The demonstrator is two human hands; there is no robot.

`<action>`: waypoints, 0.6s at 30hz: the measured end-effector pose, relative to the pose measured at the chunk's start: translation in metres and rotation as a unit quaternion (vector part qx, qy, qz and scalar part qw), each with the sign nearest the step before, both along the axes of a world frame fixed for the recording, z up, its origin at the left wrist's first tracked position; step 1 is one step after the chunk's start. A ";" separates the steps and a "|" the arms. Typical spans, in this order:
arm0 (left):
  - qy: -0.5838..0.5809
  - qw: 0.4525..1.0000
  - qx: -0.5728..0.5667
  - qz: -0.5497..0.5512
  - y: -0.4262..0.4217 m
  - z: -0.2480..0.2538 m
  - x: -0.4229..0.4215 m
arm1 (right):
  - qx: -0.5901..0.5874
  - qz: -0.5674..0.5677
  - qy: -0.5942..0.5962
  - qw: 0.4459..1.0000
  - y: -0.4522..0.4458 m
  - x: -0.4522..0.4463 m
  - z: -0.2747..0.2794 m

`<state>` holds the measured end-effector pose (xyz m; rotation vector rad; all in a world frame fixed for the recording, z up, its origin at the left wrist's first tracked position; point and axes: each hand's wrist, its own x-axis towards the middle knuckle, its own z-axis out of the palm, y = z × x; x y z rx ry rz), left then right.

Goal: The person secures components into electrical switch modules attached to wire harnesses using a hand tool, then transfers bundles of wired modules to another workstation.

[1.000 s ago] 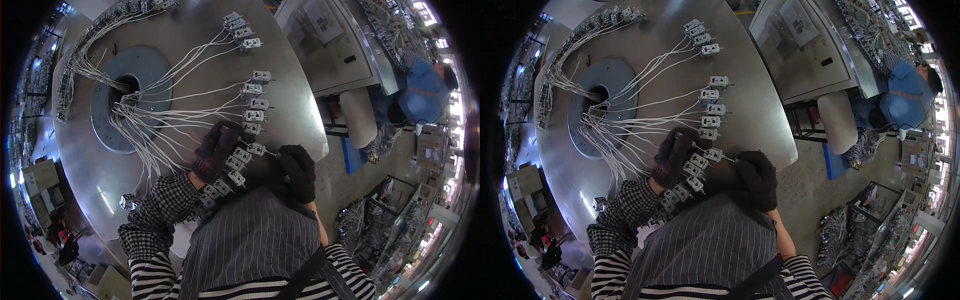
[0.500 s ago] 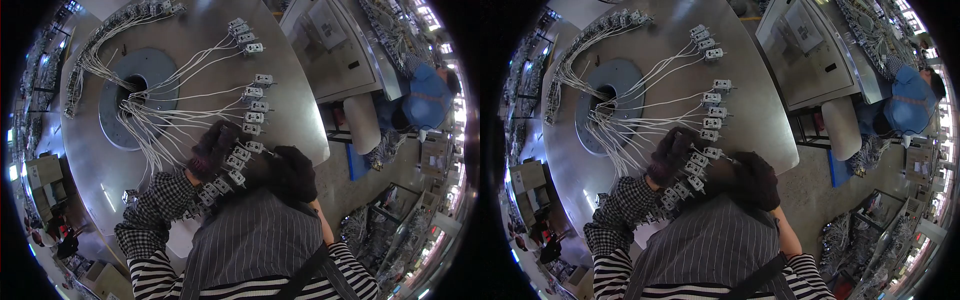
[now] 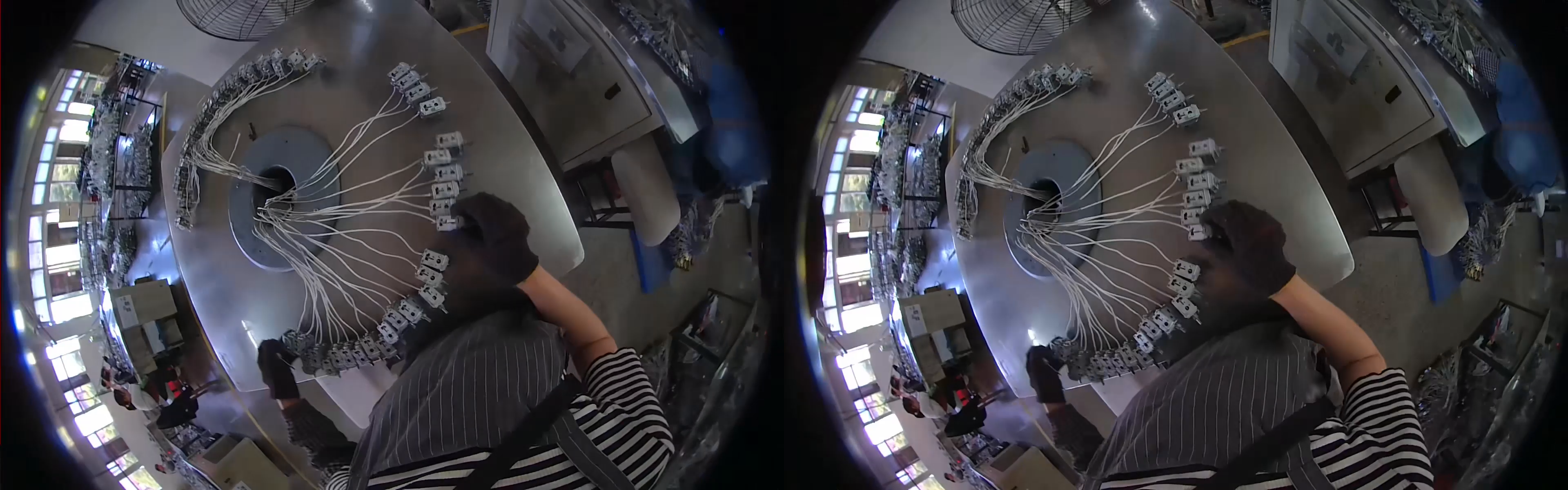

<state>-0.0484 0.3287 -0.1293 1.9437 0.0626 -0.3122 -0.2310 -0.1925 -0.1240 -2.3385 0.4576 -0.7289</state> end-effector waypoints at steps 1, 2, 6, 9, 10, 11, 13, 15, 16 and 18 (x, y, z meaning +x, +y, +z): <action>-0.011 0.999 0.019 -0.030 -0.005 0.002 -0.015 | 0.004 -0.008 -0.003 1.000 -0.010 0.009 -0.005; -0.023 0.997 0.037 -0.058 -0.014 0.002 -0.027 | -0.006 -0.022 -0.023 0.999 -0.023 0.021 -0.011; 0.109 0.990 -0.017 -0.085 -0.114 0.048 -0.068 | -0.002 -0.030 -0.019 0.999 -0.073 0.055 0.002; -0.026 0.925 0.064 -0.374 -0.146 0.046 -0.059 | -0.034 -0.050 -0.048 0.997 -0.107 0.085 -0.008; 0.091 0.929 -0.042 -0.357 -0.157 0.038 -0.058 | -0.026 -0.049 -0.066 0.996 -0.116 0.091 -0.010; 0.201 0.909 -0.151 -0.331 -0.165 0.028 -0.053 | -0.017 -0.044 -0.086 0.995 -0.126 0.101 -0.011; -0.082 0.935 -0.071 -0.337 -0.165 0.015 -0.027 | 0.001 -0.020 -0.105 0.994 -0.141 0.115 -0.007; -0.364 0.848 0.109 -0.370 -0.156 0.005 0.066 | 0.145 0.009 -0.039 0.989 -0.144 0.119 0.009; -0.259 0.887 0.243 -0.294 -0.181 0.039 0.106 | 0.161 0.010 -0.010 0.987 -0.149 0.121 0.009; -0.305 0.878 0.283 -0.237 -0.211 0.084 0.187 | 0.169 0.009 0.011 0.985 -0.153 0.124 0.008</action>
